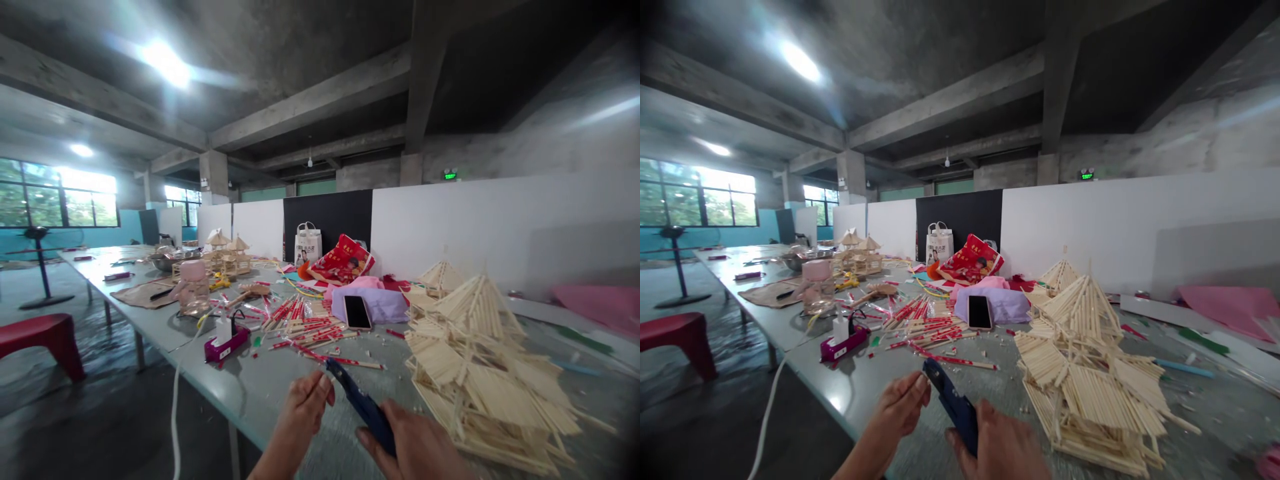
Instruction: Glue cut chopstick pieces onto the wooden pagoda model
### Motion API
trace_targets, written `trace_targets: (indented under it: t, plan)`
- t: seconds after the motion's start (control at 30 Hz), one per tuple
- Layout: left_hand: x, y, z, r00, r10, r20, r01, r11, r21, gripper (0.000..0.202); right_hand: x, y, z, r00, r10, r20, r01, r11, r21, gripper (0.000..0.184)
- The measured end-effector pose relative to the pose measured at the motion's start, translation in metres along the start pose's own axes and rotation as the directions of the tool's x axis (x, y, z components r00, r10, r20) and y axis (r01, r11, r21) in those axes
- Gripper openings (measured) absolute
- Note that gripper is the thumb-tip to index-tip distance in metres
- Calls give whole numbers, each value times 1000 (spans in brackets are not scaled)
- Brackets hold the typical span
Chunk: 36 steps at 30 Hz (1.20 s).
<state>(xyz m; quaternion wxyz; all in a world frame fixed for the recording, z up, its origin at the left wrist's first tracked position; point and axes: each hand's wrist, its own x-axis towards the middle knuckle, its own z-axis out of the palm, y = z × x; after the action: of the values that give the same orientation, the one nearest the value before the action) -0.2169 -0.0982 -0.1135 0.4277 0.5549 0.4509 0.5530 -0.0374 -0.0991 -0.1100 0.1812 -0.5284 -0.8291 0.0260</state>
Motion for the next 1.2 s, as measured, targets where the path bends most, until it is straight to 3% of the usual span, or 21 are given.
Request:
trace_targets:
  t: [0.1, 0.2, 0.27, 0.37, 0.5, 0.73, 0.9, 1.07, 1.2]
  plan:
    - [2, 3, 0, 997, -75, 16, 76, 994, -73, 40, 1, 0, 8, 992, 25, -120, -28, 999, -25, 36]
    - [7, 4, -3, 995, -103, 5, 103, 995, -11, 39, 8, 0, 10, 994, 42, -102, -42, 999, -5, 36]
    - [11, 4, -7, 998, -21, -53, 31, 983, 182, 38, 15, -3, 8, 998, 45, -46, -43, 998, 46, 37]
    - [17, 4, -14, 979, 164, -124, -72, 838, 541, 33, 27, -8, 2, 999, 27, 32, -32, 987, 157, 40]
    - [23, 1, -23, 966, 228, -124, -63, 668, 742, 29, 42, -13, 0, 999, 7, 40, -16, 973, 230, 40]
    - [22, -5, -27, 966, 223, -135, -33, 619, 785, 28, 42, -15, 10, 999, -11, 39, 3, 982, 186, 41]
    - [24, -10, -21, 961, 242, -136, -49, 630, 775, 28, 44, -10, 22, 997, 67, -30, -62, 987, 146, 54]
    - [37, 1, -20, 969, 200, -144, 4, 571, 821, 27, 62, -4, 26, 995, 96, 39, -101, 980, 171, 50]
    - [46, 15, -26, 963, 223, -151, -11, 592, 806, 24, 69, -4, 27, 992, 117, 43, -122, 982, 145, 47]
